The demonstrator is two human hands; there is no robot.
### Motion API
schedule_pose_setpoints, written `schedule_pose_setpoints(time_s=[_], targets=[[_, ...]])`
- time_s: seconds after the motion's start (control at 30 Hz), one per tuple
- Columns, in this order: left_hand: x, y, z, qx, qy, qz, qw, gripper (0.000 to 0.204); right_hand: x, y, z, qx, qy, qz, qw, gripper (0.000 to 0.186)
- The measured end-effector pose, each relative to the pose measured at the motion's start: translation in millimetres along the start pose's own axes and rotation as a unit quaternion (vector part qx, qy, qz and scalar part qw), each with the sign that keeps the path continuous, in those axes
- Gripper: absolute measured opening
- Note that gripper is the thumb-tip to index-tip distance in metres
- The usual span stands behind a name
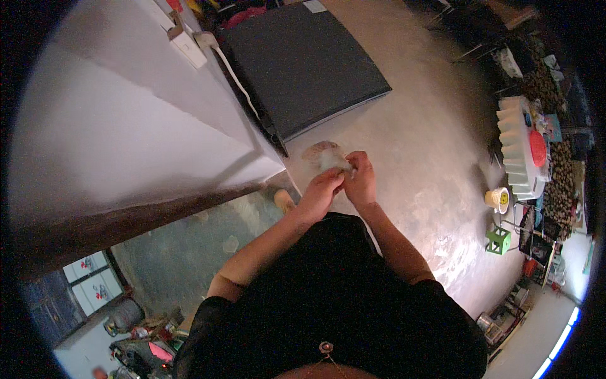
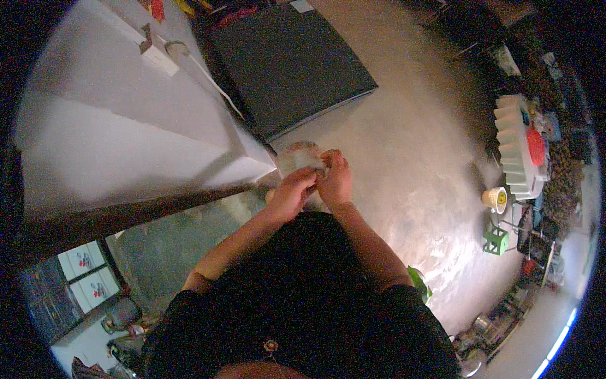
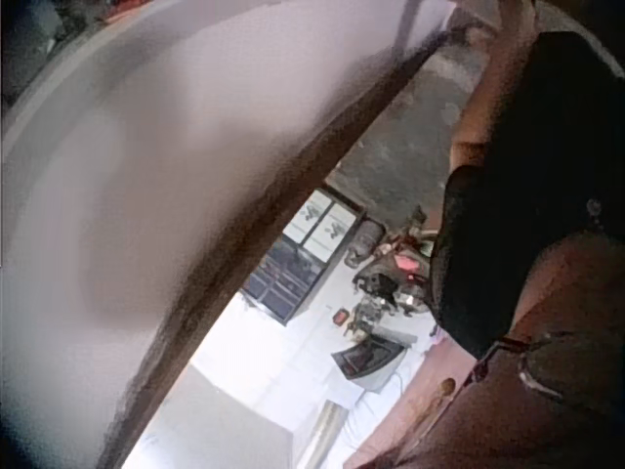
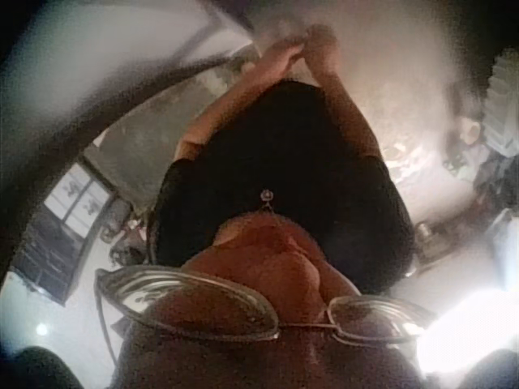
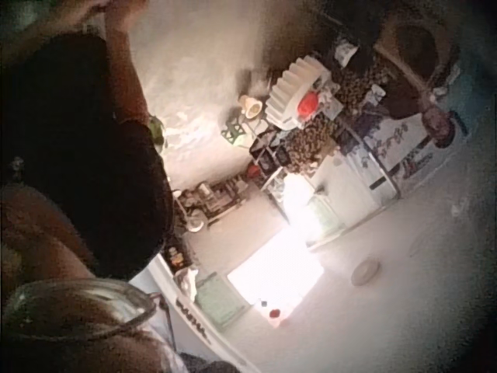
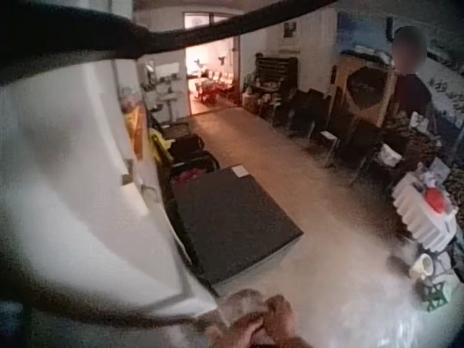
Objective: The person transfers fried dough pieces from a bag into a colander and then onto a steamer tray. They place the tray over a pot on a stove and cover it with a lid. Finally, they retrieve a bag of yellow powder from a freezer and pour the contents into a bowl.
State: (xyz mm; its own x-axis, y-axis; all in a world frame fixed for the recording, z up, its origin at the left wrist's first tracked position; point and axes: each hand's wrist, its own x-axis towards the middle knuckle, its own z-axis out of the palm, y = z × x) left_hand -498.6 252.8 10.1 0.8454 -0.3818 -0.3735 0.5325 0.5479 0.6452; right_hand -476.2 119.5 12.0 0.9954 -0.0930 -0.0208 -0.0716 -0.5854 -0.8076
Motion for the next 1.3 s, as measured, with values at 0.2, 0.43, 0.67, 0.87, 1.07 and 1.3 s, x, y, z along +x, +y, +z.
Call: schedule_pose_setpoints(time_s=[0.2, 0.43, 0.67, 0.87, 1.07, 1.3], targets=[[31.9, -42.0, 6.4, -0.039, 0.119, 0.001, 0.992, 0.023, 32.2, 128.2, -9.1, 0.235, -0.166, 0.145, 0.947, 0.035], [114.2, -190.3, 55.3, 0.143, 0.24, 0.21, 0.937, 0.018, 28.1, 157.7, -94.9, 0.034, -0.142, -0.021, 0.989, 0.047], [174.8, -220.8, 159.8, 0.34, 0.245, 0.204, 0.885, 0.016, 45.0, 230.0, -188.8, -0.033, -0.037, -0.12, 0.992, 0.05], [239.2, -201.8, 179.5, 0.439, 0.152, 0.199, 0.863, 0.023, 101.2, 259.2, -233.8, -0.03, -0.104, -0.147, 0.983, 0.05], [309.2, -132.1, 160.3, 0.442, 0.014, 0.168, 0.881, 0.026, 215.5, 274.3, -230.9, -0.032, -0.178, -0.13, 0.975, 0.043], [393.0, -100.9, 74.7, -0.138, 0.237, 0.023, 0.961, 0.032, 366.7, 286.6, -214.6, 0.008, -0.185, -0.056, 0.981, 0.045]])
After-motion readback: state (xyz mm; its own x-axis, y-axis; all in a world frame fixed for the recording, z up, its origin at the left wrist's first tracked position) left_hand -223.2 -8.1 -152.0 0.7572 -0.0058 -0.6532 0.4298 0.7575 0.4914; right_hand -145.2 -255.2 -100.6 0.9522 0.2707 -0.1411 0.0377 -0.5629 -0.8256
